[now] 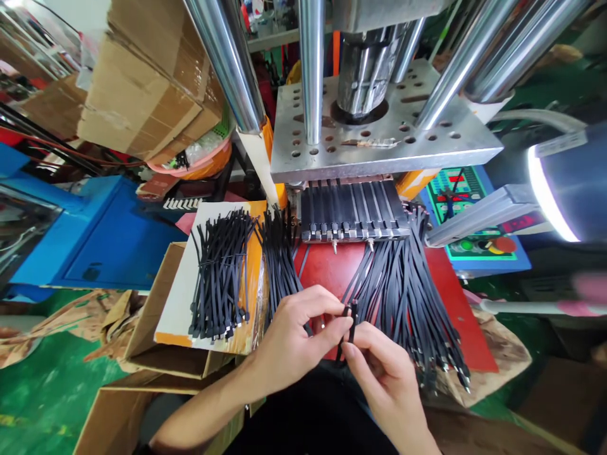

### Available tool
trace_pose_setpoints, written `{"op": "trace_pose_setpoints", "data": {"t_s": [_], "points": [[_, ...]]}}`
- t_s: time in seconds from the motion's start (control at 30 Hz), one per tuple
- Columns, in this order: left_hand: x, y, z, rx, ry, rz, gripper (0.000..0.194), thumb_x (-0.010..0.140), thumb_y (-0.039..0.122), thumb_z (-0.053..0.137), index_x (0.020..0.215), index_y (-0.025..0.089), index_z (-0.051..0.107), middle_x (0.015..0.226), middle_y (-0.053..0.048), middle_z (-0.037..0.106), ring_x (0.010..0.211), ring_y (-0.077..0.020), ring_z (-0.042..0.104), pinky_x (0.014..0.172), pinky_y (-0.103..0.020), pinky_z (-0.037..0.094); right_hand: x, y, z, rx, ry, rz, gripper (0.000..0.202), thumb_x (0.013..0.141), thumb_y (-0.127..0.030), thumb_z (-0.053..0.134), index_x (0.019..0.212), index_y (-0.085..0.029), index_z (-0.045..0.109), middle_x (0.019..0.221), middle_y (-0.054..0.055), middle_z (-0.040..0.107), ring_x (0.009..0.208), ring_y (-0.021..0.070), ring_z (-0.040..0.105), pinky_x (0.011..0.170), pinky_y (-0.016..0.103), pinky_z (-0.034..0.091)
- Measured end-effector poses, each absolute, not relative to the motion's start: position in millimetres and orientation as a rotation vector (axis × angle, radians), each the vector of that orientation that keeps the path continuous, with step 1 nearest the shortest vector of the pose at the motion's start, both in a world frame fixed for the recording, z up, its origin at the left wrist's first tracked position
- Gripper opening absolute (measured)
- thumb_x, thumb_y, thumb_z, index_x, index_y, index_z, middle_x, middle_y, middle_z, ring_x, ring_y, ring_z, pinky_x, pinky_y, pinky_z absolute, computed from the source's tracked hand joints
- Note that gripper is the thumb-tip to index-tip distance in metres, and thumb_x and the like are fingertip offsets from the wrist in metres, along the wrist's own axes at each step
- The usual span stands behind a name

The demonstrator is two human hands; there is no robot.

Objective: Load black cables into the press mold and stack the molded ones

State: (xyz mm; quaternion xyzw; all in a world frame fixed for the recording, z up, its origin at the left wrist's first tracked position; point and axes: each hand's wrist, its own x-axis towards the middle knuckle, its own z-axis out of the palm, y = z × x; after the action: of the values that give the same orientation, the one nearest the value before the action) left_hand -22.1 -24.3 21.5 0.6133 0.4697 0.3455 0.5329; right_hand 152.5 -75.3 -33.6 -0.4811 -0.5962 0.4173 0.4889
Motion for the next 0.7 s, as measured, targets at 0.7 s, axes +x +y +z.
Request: {"op": "trace_pose_setpoints", "data": {"t_s": [0.7], "points": [[-5.8,5.2,28.0,1.262,0.973,0.828,0.032,0.086,0.038,0.09,0.075,0.015,0.069,0.072,0.001,0.064,0.064,-0.0106,0.054,0.06,-0.022,0.044,145.9,-75.7,-47.8,-1.186,-1.521,0.867,0.027,0.101,-0.013,0.063,0.079,-0.024,0.052,0.071,-0.006,0.055,0.059,0.0097,0.051,0.054,0.018,0.042]]}}
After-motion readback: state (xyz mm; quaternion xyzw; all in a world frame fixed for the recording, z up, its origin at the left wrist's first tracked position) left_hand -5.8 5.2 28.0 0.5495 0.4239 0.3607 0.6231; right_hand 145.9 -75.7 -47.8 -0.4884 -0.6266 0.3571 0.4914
